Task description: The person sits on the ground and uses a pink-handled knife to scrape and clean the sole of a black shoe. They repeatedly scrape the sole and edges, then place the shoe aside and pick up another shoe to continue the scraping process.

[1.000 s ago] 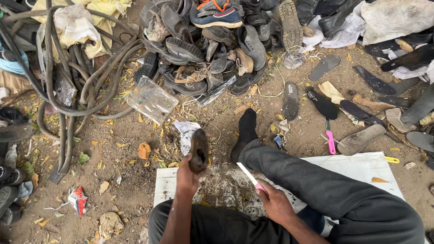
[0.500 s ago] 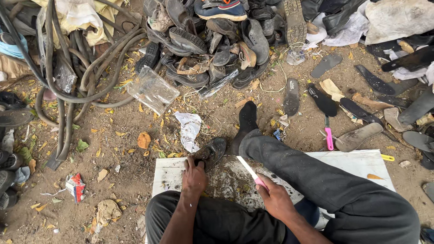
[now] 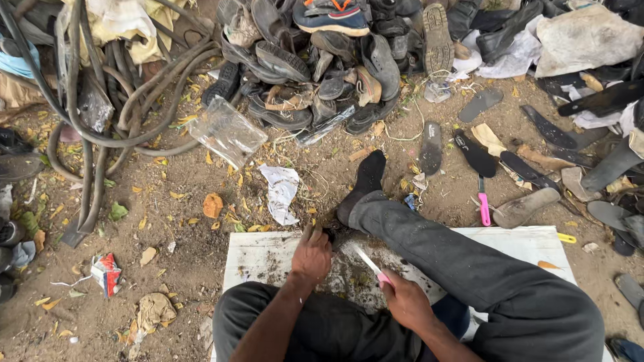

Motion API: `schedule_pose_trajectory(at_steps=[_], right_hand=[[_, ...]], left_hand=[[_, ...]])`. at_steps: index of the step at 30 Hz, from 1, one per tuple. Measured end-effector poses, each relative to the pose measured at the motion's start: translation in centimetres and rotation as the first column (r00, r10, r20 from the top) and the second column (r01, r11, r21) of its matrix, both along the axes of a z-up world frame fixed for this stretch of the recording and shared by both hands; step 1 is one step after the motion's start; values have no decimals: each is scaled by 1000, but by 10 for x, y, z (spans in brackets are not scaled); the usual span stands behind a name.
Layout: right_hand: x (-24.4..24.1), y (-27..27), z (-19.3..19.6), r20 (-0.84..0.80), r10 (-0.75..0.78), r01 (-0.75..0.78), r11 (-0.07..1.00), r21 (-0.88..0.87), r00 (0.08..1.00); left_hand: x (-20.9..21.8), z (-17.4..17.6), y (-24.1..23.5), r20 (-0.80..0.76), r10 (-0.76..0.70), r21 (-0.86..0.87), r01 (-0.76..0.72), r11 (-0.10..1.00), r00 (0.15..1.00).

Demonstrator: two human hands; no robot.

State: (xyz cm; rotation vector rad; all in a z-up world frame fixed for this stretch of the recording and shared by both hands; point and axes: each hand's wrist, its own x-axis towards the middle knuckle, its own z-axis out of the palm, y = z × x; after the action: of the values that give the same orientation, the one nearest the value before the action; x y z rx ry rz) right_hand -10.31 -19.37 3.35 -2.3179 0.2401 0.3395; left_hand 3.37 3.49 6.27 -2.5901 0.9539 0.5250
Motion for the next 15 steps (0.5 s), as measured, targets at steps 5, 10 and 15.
schedule_pose_trajectory(at_steps=[5, 10, 15], right_hand=[[12, -3, -17, 234, 58, -74, 995, 60, 971], [12, 11, -9, 202, 31, -39, 999, 34, 979], [42, 34, 2, 34, 213, -200, 954, -223, 976]], left_hand=[[5, 4, -1, 12, 6, -183, -4, 983, 1000], [2, -21, 1, -79, 252, -336, -264, 904, 964], [1, -34, -2, -12, 258, -426, -239, 872, 966]])
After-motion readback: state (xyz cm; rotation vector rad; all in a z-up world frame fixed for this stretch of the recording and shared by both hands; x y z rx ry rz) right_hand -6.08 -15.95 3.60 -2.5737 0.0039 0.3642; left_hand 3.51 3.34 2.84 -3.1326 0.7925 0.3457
